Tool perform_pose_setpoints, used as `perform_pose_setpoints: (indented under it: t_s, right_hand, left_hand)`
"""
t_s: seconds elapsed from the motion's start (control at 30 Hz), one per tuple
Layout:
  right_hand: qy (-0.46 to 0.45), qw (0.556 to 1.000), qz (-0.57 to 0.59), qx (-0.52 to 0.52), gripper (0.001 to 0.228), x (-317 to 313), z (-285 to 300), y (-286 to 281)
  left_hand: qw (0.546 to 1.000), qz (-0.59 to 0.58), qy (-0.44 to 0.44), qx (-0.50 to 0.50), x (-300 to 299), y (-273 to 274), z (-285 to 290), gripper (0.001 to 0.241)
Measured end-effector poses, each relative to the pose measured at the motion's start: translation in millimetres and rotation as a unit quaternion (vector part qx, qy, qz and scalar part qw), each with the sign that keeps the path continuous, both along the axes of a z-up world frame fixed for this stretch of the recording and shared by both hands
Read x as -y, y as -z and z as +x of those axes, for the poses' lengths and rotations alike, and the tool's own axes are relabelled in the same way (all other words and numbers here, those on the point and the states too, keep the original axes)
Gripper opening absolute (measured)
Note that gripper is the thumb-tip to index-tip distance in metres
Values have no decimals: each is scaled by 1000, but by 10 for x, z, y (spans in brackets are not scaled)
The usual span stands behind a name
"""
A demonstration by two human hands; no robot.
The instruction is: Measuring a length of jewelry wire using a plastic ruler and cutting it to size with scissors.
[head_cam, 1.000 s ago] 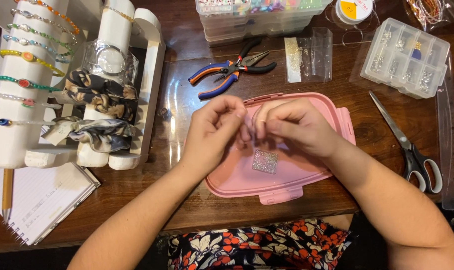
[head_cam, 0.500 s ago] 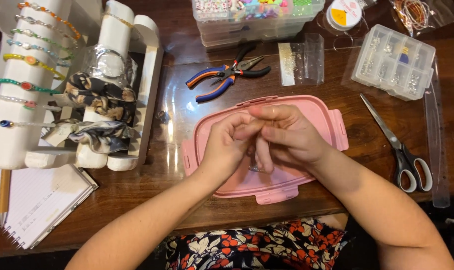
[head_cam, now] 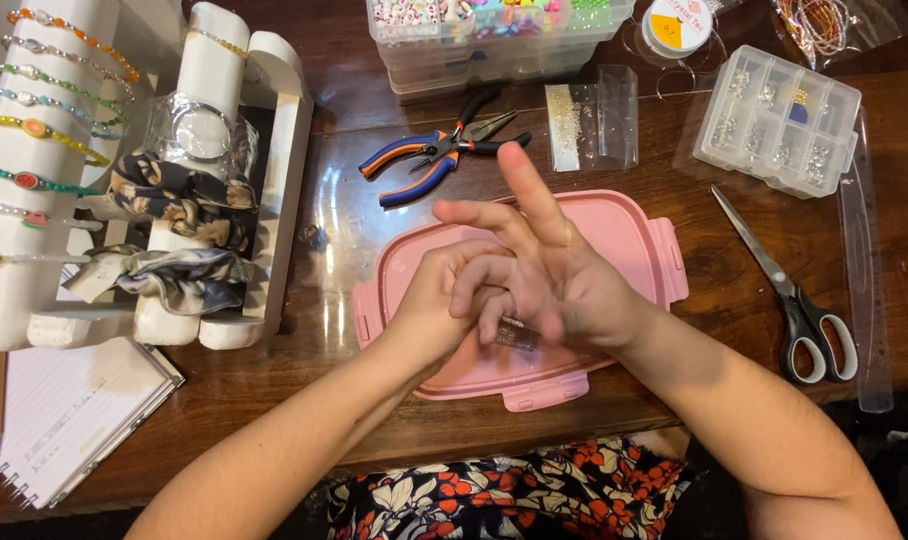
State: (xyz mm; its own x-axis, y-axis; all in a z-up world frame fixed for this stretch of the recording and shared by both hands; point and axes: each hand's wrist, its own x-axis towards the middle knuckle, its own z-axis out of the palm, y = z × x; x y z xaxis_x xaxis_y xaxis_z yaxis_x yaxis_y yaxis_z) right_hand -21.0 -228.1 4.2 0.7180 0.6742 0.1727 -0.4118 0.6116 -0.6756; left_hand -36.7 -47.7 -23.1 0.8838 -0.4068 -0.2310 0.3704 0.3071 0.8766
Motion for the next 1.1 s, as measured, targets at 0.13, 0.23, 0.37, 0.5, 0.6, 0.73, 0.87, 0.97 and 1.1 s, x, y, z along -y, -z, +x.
perform_pose_setpoints:
  t_s: [0.13,0.23,0.37,0.5,0.6,0.73,0.87,0.97,1.1]
  right_hand:
    - [-8,1000,-1,2,162,21,-31,-132]
    - [-6,1000,-3,17,168,13,-54,-253]
    - [21,999,41,24,172,-56,-64,-391]
    - [69,996,15,49,176,-111,-55,-459]
    - [113,991,4,77,178,-165,-44,-503]
    - [201,971,-77,105,180,-262,-42,-544]
    - [216,959,-118,137,170,-312,7,-575]
    - [236,964,-101,72,172,-373,117,-590]
    - [251,949,-124,148,154,-412,144,-320]
  left_hand:
    - [997,-30,8,-67,34,-22,-54,24]
    - [997,-13,16,-72,57,46,-109,18]
    - [987,-88,-10,-132,146,122,-200,38]
    - [984,-138,36,-110,144,106,-259,19]
    - [978,-154,33,-139,133,26,-234,12]
    - [977,-127,22,-167,157,-72,-195,8]
    - [975,-147,-16,-167,205,-90,-205,21]
    - [977,-148,6,-153,245,37,-264,17]
    - [984,-119,-37,-124,258,438,-257,9]
